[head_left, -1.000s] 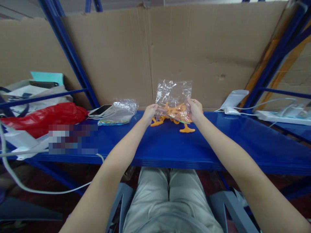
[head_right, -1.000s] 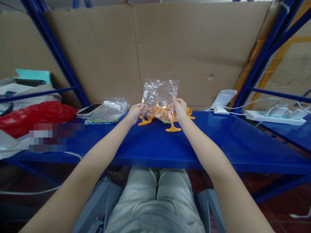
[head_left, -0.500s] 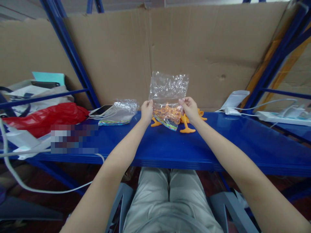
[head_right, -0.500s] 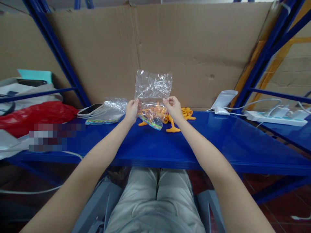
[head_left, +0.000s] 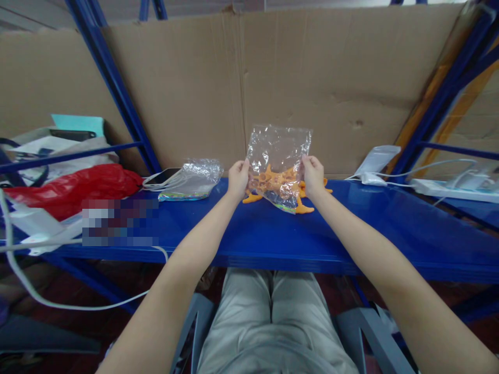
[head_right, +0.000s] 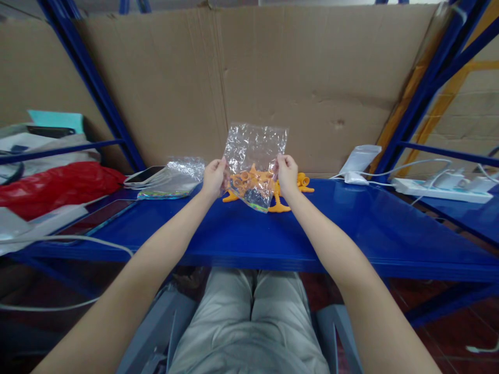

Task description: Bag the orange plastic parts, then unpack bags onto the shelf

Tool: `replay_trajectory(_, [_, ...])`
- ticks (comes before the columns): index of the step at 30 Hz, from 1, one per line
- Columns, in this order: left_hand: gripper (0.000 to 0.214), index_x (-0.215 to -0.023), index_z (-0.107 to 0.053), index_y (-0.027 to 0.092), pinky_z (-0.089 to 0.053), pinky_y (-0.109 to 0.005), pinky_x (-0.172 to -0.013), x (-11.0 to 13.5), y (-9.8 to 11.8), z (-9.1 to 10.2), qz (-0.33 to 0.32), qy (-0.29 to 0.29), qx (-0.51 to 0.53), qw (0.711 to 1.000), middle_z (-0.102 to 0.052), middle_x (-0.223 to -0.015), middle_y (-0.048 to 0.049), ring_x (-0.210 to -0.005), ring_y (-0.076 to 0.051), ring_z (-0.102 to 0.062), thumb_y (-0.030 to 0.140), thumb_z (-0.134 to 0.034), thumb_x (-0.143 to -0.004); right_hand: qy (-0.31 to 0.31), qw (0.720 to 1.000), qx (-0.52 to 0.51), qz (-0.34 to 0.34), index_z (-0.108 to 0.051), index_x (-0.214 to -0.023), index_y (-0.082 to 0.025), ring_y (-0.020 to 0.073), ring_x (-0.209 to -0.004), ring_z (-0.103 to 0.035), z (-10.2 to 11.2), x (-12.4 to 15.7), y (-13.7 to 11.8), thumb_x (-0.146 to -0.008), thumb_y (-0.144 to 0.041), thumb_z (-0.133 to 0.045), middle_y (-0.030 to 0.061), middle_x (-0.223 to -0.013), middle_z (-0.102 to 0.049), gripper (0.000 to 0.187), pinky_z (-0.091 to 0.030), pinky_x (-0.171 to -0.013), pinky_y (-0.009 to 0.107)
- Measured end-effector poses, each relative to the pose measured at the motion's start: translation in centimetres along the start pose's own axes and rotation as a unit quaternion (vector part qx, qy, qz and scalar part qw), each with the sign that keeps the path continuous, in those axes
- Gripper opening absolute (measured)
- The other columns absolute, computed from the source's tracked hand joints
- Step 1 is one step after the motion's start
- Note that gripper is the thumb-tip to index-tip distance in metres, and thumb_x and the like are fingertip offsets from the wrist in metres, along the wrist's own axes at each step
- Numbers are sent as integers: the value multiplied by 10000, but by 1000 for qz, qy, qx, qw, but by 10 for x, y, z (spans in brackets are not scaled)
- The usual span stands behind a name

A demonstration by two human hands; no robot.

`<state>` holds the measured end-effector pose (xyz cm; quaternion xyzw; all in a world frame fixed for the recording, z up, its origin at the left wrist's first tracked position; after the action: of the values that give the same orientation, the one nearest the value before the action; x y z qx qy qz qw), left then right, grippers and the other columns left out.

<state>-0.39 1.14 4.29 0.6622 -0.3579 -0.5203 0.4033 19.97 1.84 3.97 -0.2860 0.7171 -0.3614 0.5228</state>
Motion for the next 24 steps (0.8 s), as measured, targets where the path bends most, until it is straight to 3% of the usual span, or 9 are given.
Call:
replay_trajectory(5, [288,-681,-480,204,-225,-189,-376,-3,-2,-1,1,11,-11,1000,-415,-457,80,-324,-61,-311,254,-464,-964,20,999,0,30,-409,-693,-253,112,-445,-380,1,-1,1,-830,-686,-527,-56,-549,-389,469,-342,-443,265])
replay_trajectory(9, [301,-625,-489,189,-354,-179,-517,-10,-5,1,-56,49,-40,996,-454,-520,55,-497,-80,-464,173,-518,-924,22,999,-4,31,-423,-702,-260,107,-394,-348,0,0,3,-804,-722,-536,-81,-484,-318,486,-310,-410,256])
replay_trajectory(11, [282,-629,-514,182,-385,-174,-589,-12,-5,3,-87,55,-50,993,-506,-570,40,-603,-91,-524,165,-547,-908,24,999,1,30,-447,-722,-260,113,-398,-366,0,-1,5,-802,-720,-541,-82,-477,-319,476,-321,-415,257])
replay_trajectory(13, [265,-649,-533,180,-388,-174,-584,-12,-4,2,-78,47,-50,995,-524,-578,38,-608,-94,-532,195,-559,-912,34,999,10,39,-469,-739,-256,122,-434,-411,2,-2,6,-814,-702,-540,-73,-493,-355,458,-355,-443,260])
replay_trajectory(16, [272,-694,-557,184,-342,-184,-471,-6,-1,-1,12,-14,-45,999,-486,-498,46,-455,-88,-468,319,-563,-930,71,994,27,75,-476,-733,-243,127,-526,-480,10,-8,5,-834,-655,-548,-53,-555,-426,430,-403,-508,259])
replay_trajectory(19, [306,-705,-568,174,-329,-190,-414,4,3,-6,92,-117,-39,988,-518,-486,33,-373,-77,-446,409,-615,-896,116,988,36,93,-471,-717,-230,112,-558,-483,21,-17,3,-856,-604,-549,-52,-586,-435,406,-405,-531,241])
replay_trajectory(22, [288,-689,-553,159,-358,-181,-415,13,6,-11,104,-195,-47,974,-561,-522,24,-373,-68,-484,345,-632,-895,151,985,24,75,-460,-714,-221,89,-527,-450,29,-24,-1,-882,-555,-541,-66,-580,-415,383,-385,-511,213])
replay_trajectory(24, [275,-681,-531,157,-333,-172,-396,16,7,-12,80,-202,-54,975,-546,-516,39,-351,-54,-458,266,-574,-930,157,987,6,39,-446,-715,-219,75,-481,-407,30,-25,-6,-896,-528,-538,-78,-561,-396,369,-355,-472,196])
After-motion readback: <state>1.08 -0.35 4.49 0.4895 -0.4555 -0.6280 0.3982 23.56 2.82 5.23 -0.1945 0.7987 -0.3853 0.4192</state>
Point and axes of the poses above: each hand's wrist, its own x-axis away from the middle knuckle, its own z-axis out of the back of the hand, y = z × x, the point moved 1 cm from there along -x, towards the middle knuckle
